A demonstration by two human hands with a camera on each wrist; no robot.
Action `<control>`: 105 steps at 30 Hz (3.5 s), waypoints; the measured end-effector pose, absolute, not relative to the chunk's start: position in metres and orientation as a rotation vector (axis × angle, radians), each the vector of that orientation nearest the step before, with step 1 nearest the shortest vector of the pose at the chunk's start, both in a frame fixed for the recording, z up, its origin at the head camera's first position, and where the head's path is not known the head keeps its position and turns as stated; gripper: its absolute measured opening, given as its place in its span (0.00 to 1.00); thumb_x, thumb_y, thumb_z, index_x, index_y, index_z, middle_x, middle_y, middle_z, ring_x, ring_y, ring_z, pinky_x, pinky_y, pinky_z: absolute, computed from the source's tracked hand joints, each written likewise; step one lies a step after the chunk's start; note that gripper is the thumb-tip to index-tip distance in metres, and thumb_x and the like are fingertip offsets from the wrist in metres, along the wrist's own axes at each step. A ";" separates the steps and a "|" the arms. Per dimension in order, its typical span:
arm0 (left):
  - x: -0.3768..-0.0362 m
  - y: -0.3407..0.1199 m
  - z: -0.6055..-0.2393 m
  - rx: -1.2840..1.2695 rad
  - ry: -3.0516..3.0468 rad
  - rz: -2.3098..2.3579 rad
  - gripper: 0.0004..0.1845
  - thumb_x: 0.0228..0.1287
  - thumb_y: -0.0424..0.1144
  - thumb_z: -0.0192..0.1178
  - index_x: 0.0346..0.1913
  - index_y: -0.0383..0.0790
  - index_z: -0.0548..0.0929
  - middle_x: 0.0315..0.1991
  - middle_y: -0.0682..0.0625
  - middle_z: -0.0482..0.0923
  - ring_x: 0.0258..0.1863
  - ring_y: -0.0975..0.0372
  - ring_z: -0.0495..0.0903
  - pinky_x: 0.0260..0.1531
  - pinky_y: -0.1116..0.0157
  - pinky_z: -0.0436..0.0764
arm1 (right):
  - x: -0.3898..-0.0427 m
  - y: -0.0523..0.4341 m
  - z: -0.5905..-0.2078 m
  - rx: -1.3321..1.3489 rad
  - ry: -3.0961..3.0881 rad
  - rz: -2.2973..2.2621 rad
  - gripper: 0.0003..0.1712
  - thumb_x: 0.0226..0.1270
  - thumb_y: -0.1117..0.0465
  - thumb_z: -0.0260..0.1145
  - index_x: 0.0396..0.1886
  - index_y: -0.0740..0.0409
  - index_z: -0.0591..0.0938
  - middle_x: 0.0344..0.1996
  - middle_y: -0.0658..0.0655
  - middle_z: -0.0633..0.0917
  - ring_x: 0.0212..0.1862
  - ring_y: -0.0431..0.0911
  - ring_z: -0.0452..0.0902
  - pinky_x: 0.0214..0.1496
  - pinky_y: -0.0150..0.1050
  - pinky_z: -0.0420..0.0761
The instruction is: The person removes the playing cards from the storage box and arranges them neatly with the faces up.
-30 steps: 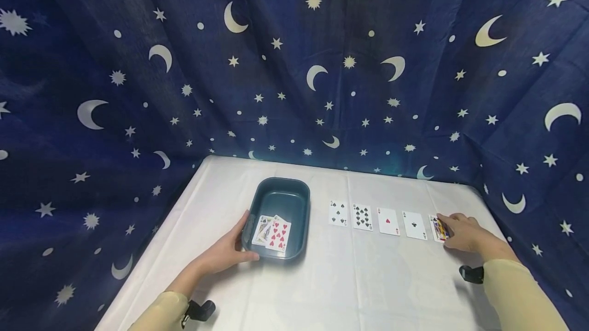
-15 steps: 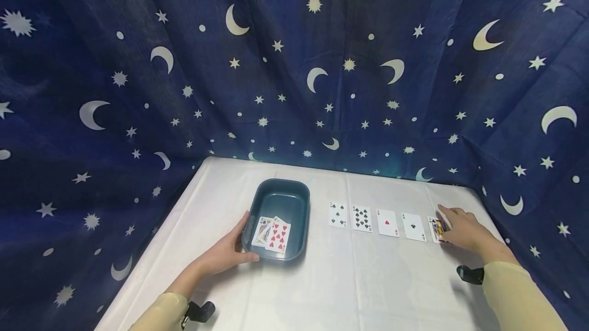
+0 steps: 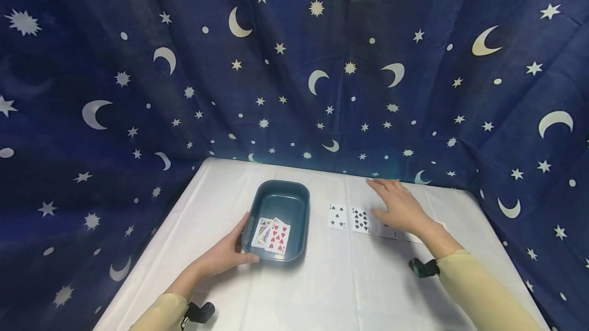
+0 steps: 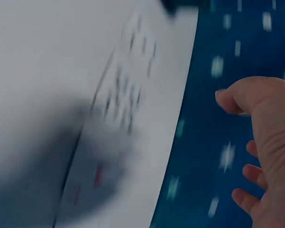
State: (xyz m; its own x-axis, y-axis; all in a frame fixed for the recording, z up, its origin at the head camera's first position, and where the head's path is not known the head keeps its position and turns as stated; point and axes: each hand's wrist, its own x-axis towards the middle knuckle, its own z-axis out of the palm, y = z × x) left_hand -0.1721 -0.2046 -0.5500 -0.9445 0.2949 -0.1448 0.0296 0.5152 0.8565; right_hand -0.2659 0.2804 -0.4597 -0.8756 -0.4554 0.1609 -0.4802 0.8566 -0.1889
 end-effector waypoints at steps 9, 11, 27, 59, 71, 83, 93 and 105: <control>-0.173 -0.204 -0.549 0.291 2.503 1.390 0.68 0.51 0.53 0.80 0.84 0.51 0.40 0.83 0.45 0.43 0.79 0.47 0.52 0.74 0.51 0.63 | -0.246 0.147 -0.466 1.042 -2.837 0.451 0.49 0.60 0.40 0.74 0.77 0.54 0.69 0.70 0.56 0.73 0.72 0.52 0.64 0.75 0.55 0.65; -0.173 -0.204 -0.549 0.295 2.503 1.387 0.68 0.51 0.53 0.80 0.84 0.52 0.40 0.83 0.46 0.43 0.79 0.48 0.52 0.74 0.52 0.63 | -0.241 0.125 -0.468 1.097 -2.848 0.452 0.51 0.59 0.38 0.75 0.77 0.55 0.70 0.70 0.55 0.74 0.71 0.51 0.65 0.75 0.53 0.65; -0.173 -0.205 -0.553 0.351 2.438 1.452 0.66 0.56 0.50 0.78 0.84 0.50 0.38 0.83 0.43 0.42 0.78 0.45 0.54 0.73 0.52 0.65 | -0.227 0.044 -0.503 1.094 -3.025 -0.042 0.53 0.44 0.25 0.76 0.62 0.59 0.83 0.56 0.56 0.82 0.63 0.52 0.72 0.76 0.53 0.64; -0.170 -0.203 -0.546 0.336 2.433 1.477 0.66 0.55 0.46 0.79 0.84 0.50 0.40 0.83 0.44 0.42 0.79 0.46 0.53 0.72 0.52 0.67 | -0.231 0.035 -0.519 0.976 -3.066 -0.078 0.43 0.42 0.29 0.80 0.49 0.56 0.87 0.46 0.53 0.82 0.51 0.48 0.73 0.66 0.47 0.72; -0.172 -0.204 -0.550 0.338 2.455 1.428 0.67 0.55 0.51 0.78 0.84 0.49 0.38 0.84 0.46 0.40 0.80 0.49 0.50 0.73 0.54 0.64 | -0.232 0.032 -0.516 0.891 -3.125 0.003 0.49 0.40 0.33 0.83 0.56 0.62 0.83 0.47 0.55 0.82 0.48 0.48 0.72 0.56 0.43 0.75; -0.172 -0.204 -0.550 0.326 2.480 1.422 0.66 0.54 0.51 0.79 0.84 0.51 0.39 0.83 0.44 0.41 0.79 0.47 0.52 0.72 0.53 0.67 | -0.231 0.032 -0.512 0.888 -3.122 0.086 0.47 0.38 0.36 0.84 0.53 0.61 0.82 0.41 0.55 0.80 0.43 0.47 0.69 0.50 0.41 0.74; -0.171 -0.203 -0.549 0.323 2.466 1.442 0.66 0.54 0.49 0.79 0.84 0.52 0.40 0.83 0.44 0.42 0.79 0.47 0.53 0.71 0.54 0.68 | -0.235 0.034 -0.523 0.946 -3.076 0.075 0.47 0.40 0.36 0.82 0.56 0.59 0.80 0.45 0.55 0.82 0.48 0.49 0.72 0.56 0.45 0.74; -0.173 -0.205 -0.550 0.325 2.464 1.437 0.67 0.54 0.51 0.79 0.84 0.51 0.39 0.83 0.45 0.40 0.79 0.48 0.52 0.72 0.54 0.67 | -0.232 0.032 -0.522 1.001 -3.042 0.112 0.42 0.37 0.39 0.82 0.51 0.56 0.79 0.40 0.52 0.81 0.47 0.49 0.72 0.65 0.53 0.71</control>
State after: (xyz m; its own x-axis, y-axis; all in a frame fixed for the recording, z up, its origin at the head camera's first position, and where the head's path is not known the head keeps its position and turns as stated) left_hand -0.1730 -0.2046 -0.5501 -0.9384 0.3246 -0.1183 0.0570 0.4831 0.8737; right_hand -0.2325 0.0325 -0.5216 -0.8032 -0.5946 -0.0378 -0.5902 0.8027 -0.0858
